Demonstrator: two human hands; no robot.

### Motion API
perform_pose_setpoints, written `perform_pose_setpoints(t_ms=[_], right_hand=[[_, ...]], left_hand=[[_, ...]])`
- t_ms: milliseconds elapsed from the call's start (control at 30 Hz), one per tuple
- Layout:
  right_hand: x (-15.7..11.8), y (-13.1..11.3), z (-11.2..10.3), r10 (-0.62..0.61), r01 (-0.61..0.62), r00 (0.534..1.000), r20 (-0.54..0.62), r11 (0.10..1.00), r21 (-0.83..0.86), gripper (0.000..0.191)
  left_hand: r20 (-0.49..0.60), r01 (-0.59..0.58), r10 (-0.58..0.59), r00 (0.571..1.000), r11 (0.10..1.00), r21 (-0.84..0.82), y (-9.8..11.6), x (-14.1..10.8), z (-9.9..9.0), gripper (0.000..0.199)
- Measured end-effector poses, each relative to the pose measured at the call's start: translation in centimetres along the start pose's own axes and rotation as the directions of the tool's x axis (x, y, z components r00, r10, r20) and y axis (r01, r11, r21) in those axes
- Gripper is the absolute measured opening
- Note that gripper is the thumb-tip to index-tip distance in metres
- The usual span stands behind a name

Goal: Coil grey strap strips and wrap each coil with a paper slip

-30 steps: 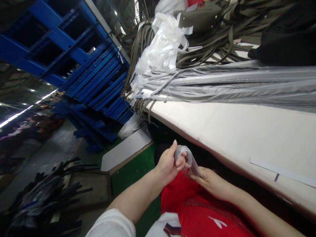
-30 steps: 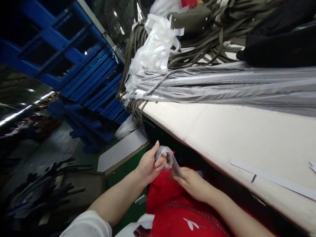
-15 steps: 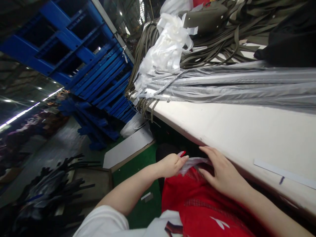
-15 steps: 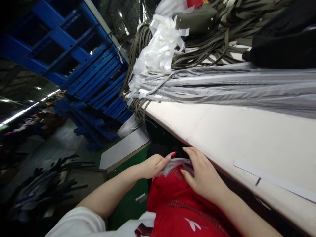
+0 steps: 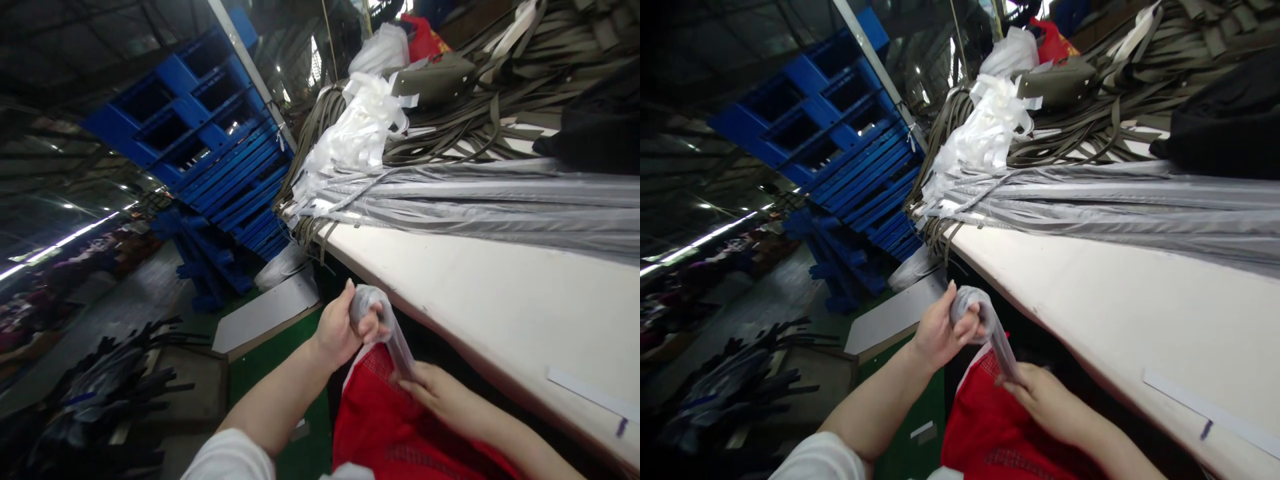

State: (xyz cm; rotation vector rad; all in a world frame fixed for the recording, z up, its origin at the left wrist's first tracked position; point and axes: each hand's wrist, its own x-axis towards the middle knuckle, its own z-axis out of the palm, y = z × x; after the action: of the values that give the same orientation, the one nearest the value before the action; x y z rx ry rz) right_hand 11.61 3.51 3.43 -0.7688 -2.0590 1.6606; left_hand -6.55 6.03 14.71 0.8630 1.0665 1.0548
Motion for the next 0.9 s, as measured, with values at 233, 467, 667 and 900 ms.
perform_pose_setpoints(t_ms=[233,467,667,900], right_hand=[[-3.7,-3.8,-1.6,0.135,-0.163,0.986,0.094,0.857,0.489,0.047],[-2.4,0.9,-3.5,0.068,-0.163,0.907,-0.415,0.967,-0.198,0.04],[-0.8,1.0,-1.9,-0.068,-0.001,0.949,-0.307,0.976,-0.219,0.032],[-0.6,1.3,-1.8,0.002,-0.014,0.952,-0.307,0.999,-0.036,0.051]], left_hand=[[0.454,-0.563,0.42,0.786,0.184,0.805,-2.3,1.5,-3.6,0.07],[0.233,-0.124,-0.378,0.896,0.291,0.949,-0.8,-0.5,-3.3,0.072],[0.227,0.437,-0.649,0.726,0.691,0.576,1.0,-1.3,-4.8,0.075],[0.316,0.543,-0.53,0.787,0.838,0.052,1.9,-0.7,-5.8,0.086]])
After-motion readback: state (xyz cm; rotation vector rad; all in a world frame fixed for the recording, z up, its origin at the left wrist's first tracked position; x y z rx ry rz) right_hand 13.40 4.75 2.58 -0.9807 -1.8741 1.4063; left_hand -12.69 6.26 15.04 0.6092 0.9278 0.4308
